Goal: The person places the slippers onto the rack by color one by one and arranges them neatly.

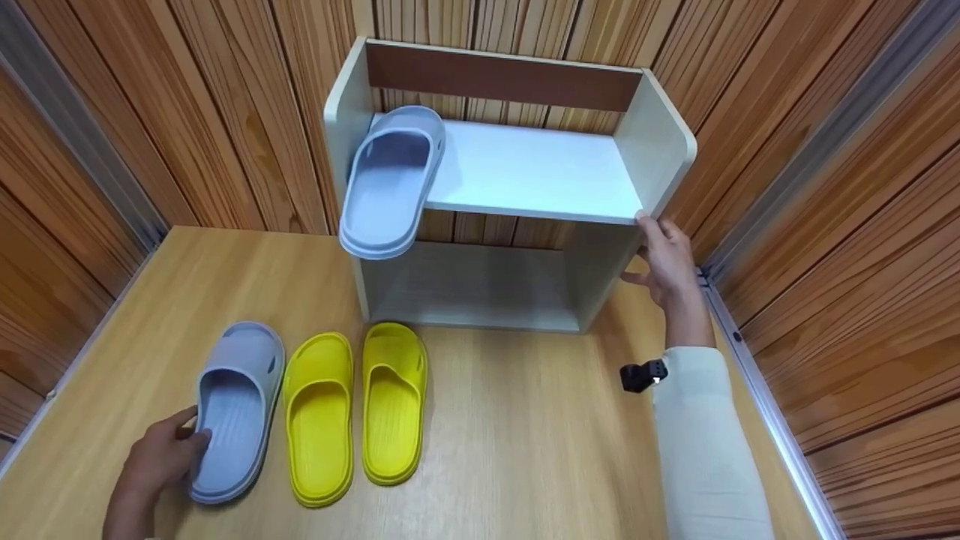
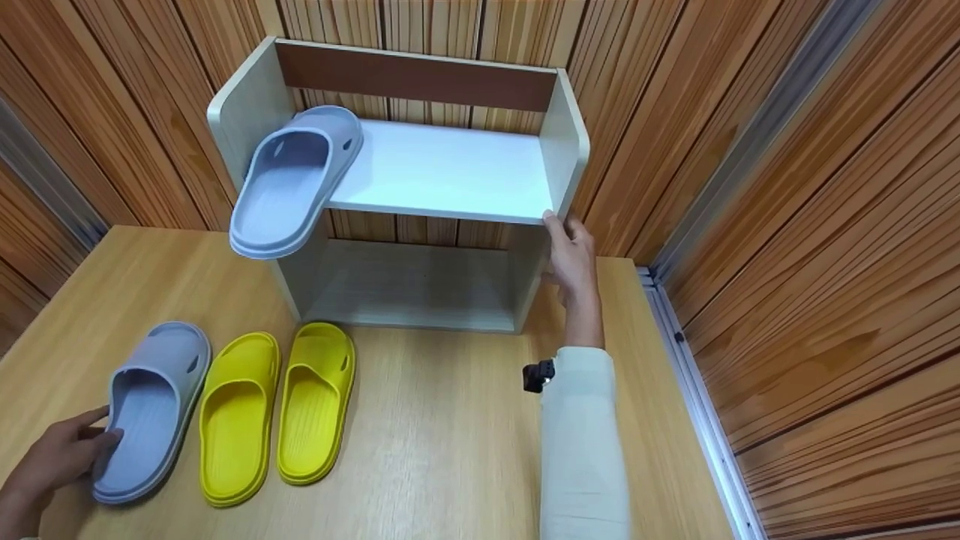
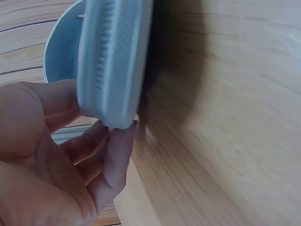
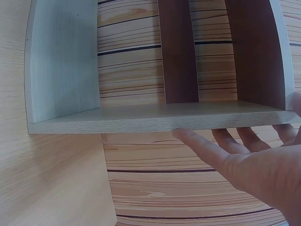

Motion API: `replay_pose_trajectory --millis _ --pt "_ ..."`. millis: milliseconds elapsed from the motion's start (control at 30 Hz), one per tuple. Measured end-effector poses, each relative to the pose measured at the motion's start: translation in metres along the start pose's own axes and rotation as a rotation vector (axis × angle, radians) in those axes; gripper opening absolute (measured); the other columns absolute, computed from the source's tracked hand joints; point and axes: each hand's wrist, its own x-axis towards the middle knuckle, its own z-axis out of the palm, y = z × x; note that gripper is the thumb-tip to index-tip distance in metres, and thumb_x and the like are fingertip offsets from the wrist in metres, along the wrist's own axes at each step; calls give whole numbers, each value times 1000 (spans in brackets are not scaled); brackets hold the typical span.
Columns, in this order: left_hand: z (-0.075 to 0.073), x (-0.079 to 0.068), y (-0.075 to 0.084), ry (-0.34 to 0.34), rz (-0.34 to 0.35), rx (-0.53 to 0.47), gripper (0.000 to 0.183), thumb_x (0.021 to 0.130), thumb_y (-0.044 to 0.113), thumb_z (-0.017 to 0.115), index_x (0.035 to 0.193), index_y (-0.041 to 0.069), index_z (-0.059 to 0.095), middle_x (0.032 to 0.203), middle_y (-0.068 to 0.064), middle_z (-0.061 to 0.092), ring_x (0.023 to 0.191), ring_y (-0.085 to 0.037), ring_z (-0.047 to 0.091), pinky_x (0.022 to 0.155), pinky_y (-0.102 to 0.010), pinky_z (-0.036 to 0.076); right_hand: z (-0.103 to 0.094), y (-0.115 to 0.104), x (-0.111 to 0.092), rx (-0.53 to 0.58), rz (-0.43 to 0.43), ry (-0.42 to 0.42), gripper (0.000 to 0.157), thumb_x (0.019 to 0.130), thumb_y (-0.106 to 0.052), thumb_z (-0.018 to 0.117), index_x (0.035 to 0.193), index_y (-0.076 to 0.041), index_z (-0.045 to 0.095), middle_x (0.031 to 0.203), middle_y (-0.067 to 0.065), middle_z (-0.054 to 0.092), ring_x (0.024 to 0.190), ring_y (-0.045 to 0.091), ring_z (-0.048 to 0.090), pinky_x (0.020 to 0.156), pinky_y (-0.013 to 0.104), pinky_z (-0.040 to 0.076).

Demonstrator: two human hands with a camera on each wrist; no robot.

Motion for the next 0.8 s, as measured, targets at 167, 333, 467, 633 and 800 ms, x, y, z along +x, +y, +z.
replay_pose_trajectory --millis 167,333,467,633,800 --pt "0 -2 -5 61 20 -125 73 102 22 63 158 -1 22 142 -39 38 101 -33 58 76 -38 58 0 1 -1 7 -6 3 68 104 -48 49 161 -17 27 164 13 20 150 43 20 108 72 29" --pt "-4 -3 -10 71 8 -228 80 98 30 69 159 4 23 145 -38 36 94 -26 63 73 -38 60 0 1 0 8 8 6 68 104 -51 49 161 -20 28 164 10 23 149 39 24 109 69 32" --pt "-8 -9 -10 74 16 -296 85 96 35 71 160 8 22 147 -36 35 89 -20 66 74 -39 60 0 2 -1 10 16 6 68 103 -52 49 160 -21 30 163 8 25 148 38 27 110 67 33" --pt "-8 -19 -2 95 54 -372 86 95 40 72 160 13 22 146 -31 37 91 -17 61 76 -36 60 -1 1 0 20 12 -1 68 105 -49 48 161 -19 27 165 11 20 150 40 21 110 69 29" --pt "-7 -34 9 112 142 -394 82 95 40 72 158 15 27 144 -22 42 94 -12 57 77 -34 59 -1 1 1 38 10 -7 67 105 -47 48 162 -18 26 166 12 16 151 42 16 110 71 28"
